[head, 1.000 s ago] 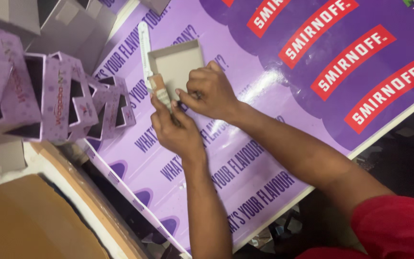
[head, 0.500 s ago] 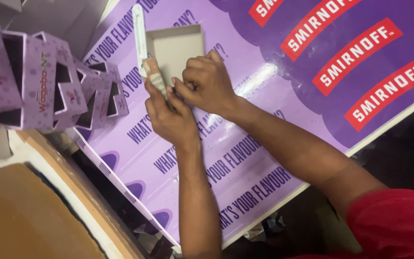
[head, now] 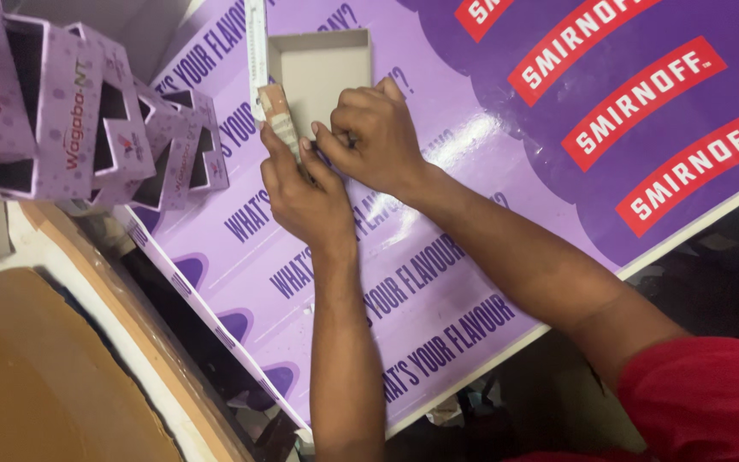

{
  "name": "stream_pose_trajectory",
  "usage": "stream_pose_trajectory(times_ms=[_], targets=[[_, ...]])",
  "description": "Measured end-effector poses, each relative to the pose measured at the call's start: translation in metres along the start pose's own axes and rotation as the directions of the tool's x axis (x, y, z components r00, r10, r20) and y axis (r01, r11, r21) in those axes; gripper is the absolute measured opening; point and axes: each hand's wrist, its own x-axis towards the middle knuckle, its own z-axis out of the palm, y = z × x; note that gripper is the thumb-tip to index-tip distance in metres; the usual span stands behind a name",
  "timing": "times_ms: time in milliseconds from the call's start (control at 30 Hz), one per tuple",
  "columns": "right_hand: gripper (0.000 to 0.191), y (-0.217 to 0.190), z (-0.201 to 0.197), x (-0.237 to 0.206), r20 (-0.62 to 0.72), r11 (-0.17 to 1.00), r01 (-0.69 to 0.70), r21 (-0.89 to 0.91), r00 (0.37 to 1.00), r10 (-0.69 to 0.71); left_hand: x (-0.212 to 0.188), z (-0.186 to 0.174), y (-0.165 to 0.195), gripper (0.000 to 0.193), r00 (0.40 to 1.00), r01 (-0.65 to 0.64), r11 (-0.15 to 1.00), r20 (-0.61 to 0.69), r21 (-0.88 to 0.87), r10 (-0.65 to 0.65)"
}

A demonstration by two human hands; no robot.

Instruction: The person assembles small purple cardboard boxes by folding flaps and tucking them into slots. They repeatedly pick up flat pieces, fold them into box shapes, and place the finished boxes on a stack. The person also uses a small rectangular tool to press or smooth the interior of the boxes.

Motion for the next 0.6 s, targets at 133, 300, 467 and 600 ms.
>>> stream_pose_trajectory(times_ms=[133, 300, 467, 600], targets=[[0.035, -0.0017, -0.0014, 0.0003, -0.002, 1.000, -0.004, -0.005, 1.000, 0.004, -0.0007, -0.0010, 0.0007, 0.047, 1.000, 0.004, 1.000, 0.009, -0.012, -0.004], [0.037, -0.0019, -0.0027, 0.0012, 0.029, 1.000, -0.007, -0.019, 1.000, 0.008, -0.0009, -0.0007, 0.0004, 0.047, 1.000, 0.023, 1.000, 0.008, -0.011, -0.023], [0.036, -0.0020, -0.0018, 0.0024, 0.004, 1.000, -0.007, -0.011, 1.000, 0.007, -0.0004, -0.0015, 0.0016, 0.046, 1.000, 0.011, 1.000, 0.017, 0.008, -0.011], [0.037, -0.0025, -0.0017, 0.0016, -0.007, 1.000, -0.003, -0.005, 1.000, 0.003, 0.0006, -0.0014, 0.0015, 0.047, 1.000, -0.007, 1.000, 0.012, 0.003, 0.007]])
